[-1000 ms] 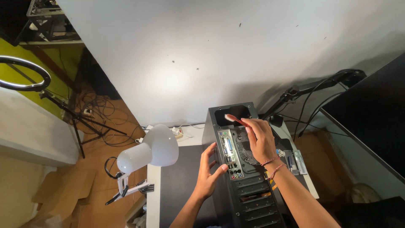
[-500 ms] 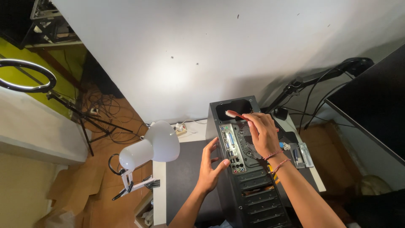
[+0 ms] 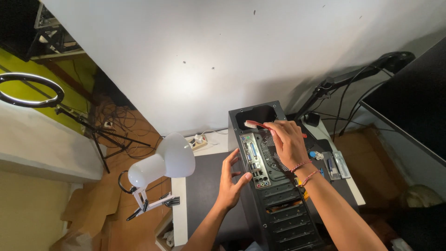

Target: The recorder uses a small brush to clean dust off the back panel and interior components of a black computer case.

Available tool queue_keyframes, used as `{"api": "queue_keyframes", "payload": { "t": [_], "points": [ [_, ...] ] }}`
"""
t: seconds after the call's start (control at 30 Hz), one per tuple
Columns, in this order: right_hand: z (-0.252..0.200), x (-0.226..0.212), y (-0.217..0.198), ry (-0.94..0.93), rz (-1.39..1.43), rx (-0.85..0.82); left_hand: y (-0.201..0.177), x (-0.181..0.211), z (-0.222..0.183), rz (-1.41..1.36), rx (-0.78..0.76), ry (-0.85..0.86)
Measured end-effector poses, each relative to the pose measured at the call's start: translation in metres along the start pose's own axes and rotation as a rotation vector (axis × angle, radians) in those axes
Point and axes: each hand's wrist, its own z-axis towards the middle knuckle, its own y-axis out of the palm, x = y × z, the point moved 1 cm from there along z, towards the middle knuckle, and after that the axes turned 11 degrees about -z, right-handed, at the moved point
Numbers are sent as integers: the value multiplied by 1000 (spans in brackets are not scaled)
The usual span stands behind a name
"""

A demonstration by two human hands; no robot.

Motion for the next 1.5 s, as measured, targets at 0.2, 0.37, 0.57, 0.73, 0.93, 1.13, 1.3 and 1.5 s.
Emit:
{"api": "queue_keyframes", "payload": {
  "t": [0.2,0.37,0.57,0.73,0.93,1.13,1.3,1.5],
  "points": [
    [1,2,1,-1,2,-3,2,0,-2,2,2,8],
    [-1,3,2,-7,-5,-12,1,2,-2,8,-2,3],
    [-4,4,3,-10,-11,-20,2,1,-3,-3,6,6],
    [-3,1,2,-20,-24,0,3,2,-6,-18,19,27],
    [-4,5,1,-24,-5,11,3,2,-3,-14,24,52],
    [-16,11,-1,-59,-115,-74,3,-3,-8,-30,34,36],
    [-10,12,-9,-65,-143,-24,4,0,-5,-35,44,62],
    [-8,16,-10,-40,-124,3,5,-6,-3,-49,66,72]
  ]
}}
